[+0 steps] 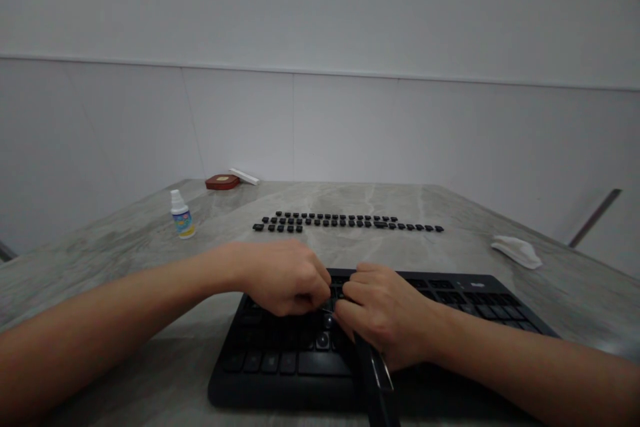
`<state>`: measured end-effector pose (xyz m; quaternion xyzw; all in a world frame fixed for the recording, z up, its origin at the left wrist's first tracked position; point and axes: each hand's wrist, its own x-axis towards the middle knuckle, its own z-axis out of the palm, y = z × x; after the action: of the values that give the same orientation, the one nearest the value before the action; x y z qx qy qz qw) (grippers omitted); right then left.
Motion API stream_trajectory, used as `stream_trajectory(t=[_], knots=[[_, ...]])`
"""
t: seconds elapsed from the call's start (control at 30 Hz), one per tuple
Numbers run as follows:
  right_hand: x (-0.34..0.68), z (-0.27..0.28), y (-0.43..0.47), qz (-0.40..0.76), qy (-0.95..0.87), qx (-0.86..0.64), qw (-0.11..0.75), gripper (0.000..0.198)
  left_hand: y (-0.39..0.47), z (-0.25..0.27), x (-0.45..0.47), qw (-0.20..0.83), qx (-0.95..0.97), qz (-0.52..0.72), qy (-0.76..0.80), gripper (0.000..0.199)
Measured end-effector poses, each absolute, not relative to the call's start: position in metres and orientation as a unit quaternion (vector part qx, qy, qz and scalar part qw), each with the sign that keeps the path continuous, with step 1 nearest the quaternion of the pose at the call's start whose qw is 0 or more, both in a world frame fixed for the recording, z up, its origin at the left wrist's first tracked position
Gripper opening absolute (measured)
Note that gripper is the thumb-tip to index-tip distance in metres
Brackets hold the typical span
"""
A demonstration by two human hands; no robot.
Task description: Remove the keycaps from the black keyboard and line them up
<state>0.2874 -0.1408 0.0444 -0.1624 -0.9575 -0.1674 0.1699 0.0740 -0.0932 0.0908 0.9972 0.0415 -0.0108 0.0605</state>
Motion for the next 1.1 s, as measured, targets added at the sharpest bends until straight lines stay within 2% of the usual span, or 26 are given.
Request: stream_trajectory(t=[0.2, 0.33, 0.5, 0.87, 1.1], knots=[[0.288, 0.04, -0.137, -0.128, -0.96, -0.17, 0.182, 0.01, -0.094, 0.089, 0.076, 0.042, 0.998, -0.009, 0.043, 0.017], [0.29, 0.035, -0.134, -0.003, -0.954, -0.211, 0.213, 0.015, -0.095, 0.09, 0.075, 0.017, 0.998, 0.007, 0.066, 0.014], [0.291, 0.034, -0.131, 0.116, -0.929, -0.291, 0.198, 0.024, -0.094, 0.089, 0.075, -0.004, 0.997, 0.012, 0.08, 0.013], [0.285, 0.045, -0.137, 0.154, -0.89, -0.399, 0.16, 0.028, -0.09, 0.085, 0.075, -0.003, 0.996, 0.01, 0.091, 0.007], [0.283, 0.045, -0.135, 0.166, -0.873, -0.437, 0.139, 0.02, -0.088, 0.084, 0.077, 0.008, 0.996, 0.026, 0.089, 0.003]])
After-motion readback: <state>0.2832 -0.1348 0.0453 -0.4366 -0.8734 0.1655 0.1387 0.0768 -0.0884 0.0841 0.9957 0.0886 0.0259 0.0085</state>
